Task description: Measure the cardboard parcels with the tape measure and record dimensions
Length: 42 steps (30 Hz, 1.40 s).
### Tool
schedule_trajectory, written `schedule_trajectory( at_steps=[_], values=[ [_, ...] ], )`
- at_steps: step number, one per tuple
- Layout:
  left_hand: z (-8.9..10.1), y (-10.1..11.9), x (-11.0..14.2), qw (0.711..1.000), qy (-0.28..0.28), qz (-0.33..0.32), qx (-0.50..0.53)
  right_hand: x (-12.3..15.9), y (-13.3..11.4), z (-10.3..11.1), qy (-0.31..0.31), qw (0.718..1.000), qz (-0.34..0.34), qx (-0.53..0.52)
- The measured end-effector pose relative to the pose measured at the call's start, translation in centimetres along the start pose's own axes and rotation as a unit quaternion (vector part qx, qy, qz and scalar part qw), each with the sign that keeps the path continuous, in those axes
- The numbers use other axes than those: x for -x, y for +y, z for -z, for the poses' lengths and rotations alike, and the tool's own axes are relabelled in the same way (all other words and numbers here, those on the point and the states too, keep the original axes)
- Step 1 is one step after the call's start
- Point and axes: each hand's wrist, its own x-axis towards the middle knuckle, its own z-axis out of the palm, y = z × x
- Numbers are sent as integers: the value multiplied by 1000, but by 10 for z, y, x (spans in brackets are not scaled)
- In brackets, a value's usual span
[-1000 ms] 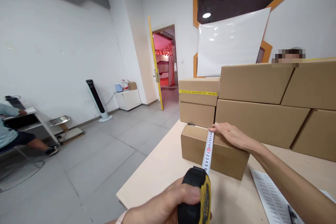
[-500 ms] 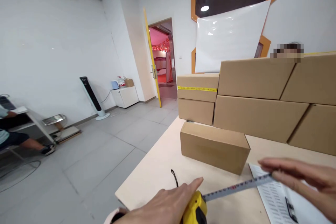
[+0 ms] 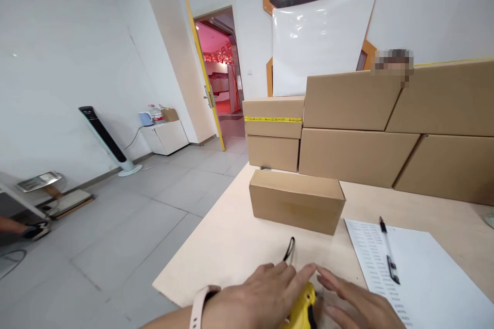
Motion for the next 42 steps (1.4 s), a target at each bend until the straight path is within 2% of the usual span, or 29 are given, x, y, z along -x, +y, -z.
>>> schedule_trajectory(
  at_steps=[3,4,6,9,11,13,16,19,22,24,26,29,30,32,33,35,37,39,42],
  values=[
    [-2,-22,5,999,41,28,2,-2,20,30,45,987,-133,85],
    [-1,-29,7,998,50,41,5,-4,30,43,61,972,-190,127],
    [1,-42,8,996,63,60,4,-9,51,71,56,929,-294,218],
    [4,-57,4,994,79,75,-1,-16,78,98,10,875,-388,290],
    [5,-64,-1,993,83,80,0,-20,88,103,-29,862,-411,295],
    [5,-71,-7,993,89,80,1,-23,92,100,-55,861,-411,294],
    [5,-77,-15,992,100,76,-4,-28,95,94,-74,875,-383,288],
    [7,-80,-22,992,88,88,-13,-31,97,97,-74,900,-358,238],
    [10,-78,-26,992,76,99,-21,-30,92,113,-10,922,-378,78],
    [12,-75,-23,990,81,109,-43,-28,84,128,60,921,-380,-63],
    [14,-68,-16,981,109,130,-91,-25,75,142,121,915,-355,-149],
    [18,-48,-8,961,194,130,-151,-22,64,153,185,917,-320,-152],
    [20,-37,-9,959,214,105,-150,-22,62,152,201,920,-307,-139],
    [20,-8,-23,970,213,18,-118,-24,61,145,225,927,-281,-105],
    [19,8,-35,978,186,-29,-94,-25,63,140,241,928,-273,-81],
    [13,41,-68,987,127,-80,-52,-30,67,128,274,922,-273,-37],
    [2,68,-106,983,148,-100,-36,-36,74,118,311,907,-280,-52],
    [-10,84,-142,975,161,-139,-64,-40,82,111,320,890,-286,-151],
    [-26,88,-180,961,208,-148,-104,-42,95,103,277,845,-333,-314]
  ],
)
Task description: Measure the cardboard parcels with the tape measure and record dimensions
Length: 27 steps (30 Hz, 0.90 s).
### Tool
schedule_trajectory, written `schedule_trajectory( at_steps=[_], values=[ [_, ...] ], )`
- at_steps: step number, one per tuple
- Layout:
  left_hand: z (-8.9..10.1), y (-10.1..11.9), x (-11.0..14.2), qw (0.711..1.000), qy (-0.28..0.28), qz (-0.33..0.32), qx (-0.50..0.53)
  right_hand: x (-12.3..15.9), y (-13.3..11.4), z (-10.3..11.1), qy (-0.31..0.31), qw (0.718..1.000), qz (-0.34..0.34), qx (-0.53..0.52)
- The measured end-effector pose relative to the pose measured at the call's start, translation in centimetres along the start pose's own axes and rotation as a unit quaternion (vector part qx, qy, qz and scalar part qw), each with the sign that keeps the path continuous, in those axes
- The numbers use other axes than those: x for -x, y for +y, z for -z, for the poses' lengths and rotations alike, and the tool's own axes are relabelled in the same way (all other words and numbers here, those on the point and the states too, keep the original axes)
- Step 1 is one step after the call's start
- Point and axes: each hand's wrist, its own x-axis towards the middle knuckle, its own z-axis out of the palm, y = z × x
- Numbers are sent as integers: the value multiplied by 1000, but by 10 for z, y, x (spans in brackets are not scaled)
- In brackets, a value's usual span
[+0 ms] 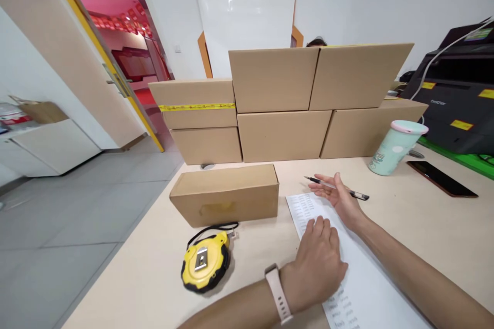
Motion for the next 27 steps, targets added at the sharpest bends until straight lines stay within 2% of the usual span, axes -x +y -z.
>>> schedule_trajectory(
  at_steps=[1,3,8,13,19,27],
  values=[
    [-7,-2,-5,1000,3,2,-9,-2,5,1,-15,999,-31,-15],
    [-17,-7,-10,1000,-7,13,-12,-3,16,2,-13,999,-49,-3],
    [-28,-12,-8,999,-6,31,4,2,36,4,25,996,7,83],
    [-31,-12,-7,999,1,35,-4,8,34,6,-5,995,4,101],
    [-30,-12,-7,999,14,31,-28,11,38,4,29,992,8,120],
    [-36,-12,-7,999,23,35,-35,7,39,6,34,993,33,113]
  ],
)
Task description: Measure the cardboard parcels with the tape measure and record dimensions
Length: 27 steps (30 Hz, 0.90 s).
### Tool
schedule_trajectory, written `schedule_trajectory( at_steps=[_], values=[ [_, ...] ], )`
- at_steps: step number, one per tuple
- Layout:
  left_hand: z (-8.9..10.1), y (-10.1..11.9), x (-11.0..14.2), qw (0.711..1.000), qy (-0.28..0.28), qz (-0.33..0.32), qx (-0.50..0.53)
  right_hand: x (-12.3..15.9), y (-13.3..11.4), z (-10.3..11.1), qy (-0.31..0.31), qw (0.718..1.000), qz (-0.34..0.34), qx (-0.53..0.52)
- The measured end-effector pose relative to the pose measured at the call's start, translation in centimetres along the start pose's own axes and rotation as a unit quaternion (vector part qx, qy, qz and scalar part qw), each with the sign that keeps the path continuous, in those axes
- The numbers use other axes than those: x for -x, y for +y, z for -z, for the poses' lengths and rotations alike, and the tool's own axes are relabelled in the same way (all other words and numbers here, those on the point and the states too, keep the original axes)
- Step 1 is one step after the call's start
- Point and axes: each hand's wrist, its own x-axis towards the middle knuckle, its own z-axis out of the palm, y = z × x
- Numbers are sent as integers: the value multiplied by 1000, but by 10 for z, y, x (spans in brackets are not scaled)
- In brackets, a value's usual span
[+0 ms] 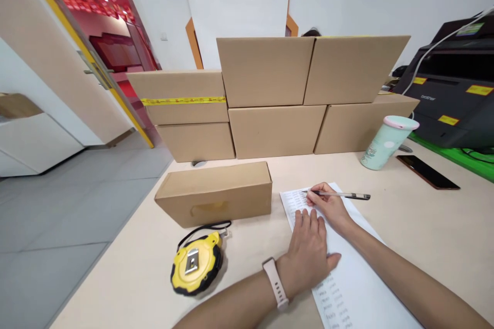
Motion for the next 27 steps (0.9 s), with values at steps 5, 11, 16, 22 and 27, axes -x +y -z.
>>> schedule_trajectory(
  at_steps=[5,11,16,22,27],
  values=[
    [-3,0,1,1000,4,0,-2,-4,7,5,13,999,21,43],
    [5,-2,-1,999,-22,5,40,-1,7,6,6,993,55,106],
    [13,-2,-1,997,-27,16,73,1,1,3,3,988,58,144],
    [13,0,-1,996,-31,28,74,1,2,1,6,984,63,165],
    [14,0,-1,996,-33,34,79,1,3,2,1,982,69,177]
  ],
)
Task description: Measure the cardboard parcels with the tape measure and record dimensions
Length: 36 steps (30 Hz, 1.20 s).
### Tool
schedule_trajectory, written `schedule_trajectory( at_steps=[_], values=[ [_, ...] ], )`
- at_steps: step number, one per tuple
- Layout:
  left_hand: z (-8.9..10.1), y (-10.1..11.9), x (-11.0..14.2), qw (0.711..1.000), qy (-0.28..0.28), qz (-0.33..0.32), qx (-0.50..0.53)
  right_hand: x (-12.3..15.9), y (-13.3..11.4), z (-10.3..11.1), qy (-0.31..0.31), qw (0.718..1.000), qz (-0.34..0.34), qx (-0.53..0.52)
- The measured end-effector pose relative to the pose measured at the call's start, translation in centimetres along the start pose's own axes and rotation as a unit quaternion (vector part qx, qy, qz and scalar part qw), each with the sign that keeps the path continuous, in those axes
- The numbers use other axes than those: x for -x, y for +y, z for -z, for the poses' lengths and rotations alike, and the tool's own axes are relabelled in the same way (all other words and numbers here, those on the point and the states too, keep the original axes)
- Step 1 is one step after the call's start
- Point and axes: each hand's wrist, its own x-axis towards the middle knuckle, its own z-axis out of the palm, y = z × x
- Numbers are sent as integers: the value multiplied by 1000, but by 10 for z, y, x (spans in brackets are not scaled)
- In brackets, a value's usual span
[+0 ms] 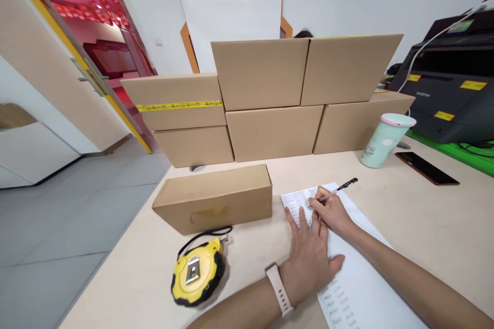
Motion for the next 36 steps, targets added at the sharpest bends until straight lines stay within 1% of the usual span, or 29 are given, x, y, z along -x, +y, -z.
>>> schedule_trajectory(
  at_steps=[5,10,19,25,31,36],
  values=[
    [-1,0,1,1000,6,0,3,0,3,0,0,1000,5,4],
    [-3,0,2,1000,17,4,-8,0,1,-2,0,1000,10,11],
    [-4,1,2,999,20,0,-28,-1,2,-2,-10,999,20,29],
    [-6,0,1,999,35,-4,-40,-1,2,-2,-12,999,21,38],
    [-4,0,3,999,27,-2,-44,-1,2,-2,-13,999,18,40],
    [-4,0,1,998,34,-3,-52,-1,2,-2,-11,999,19,36]
  ],
)
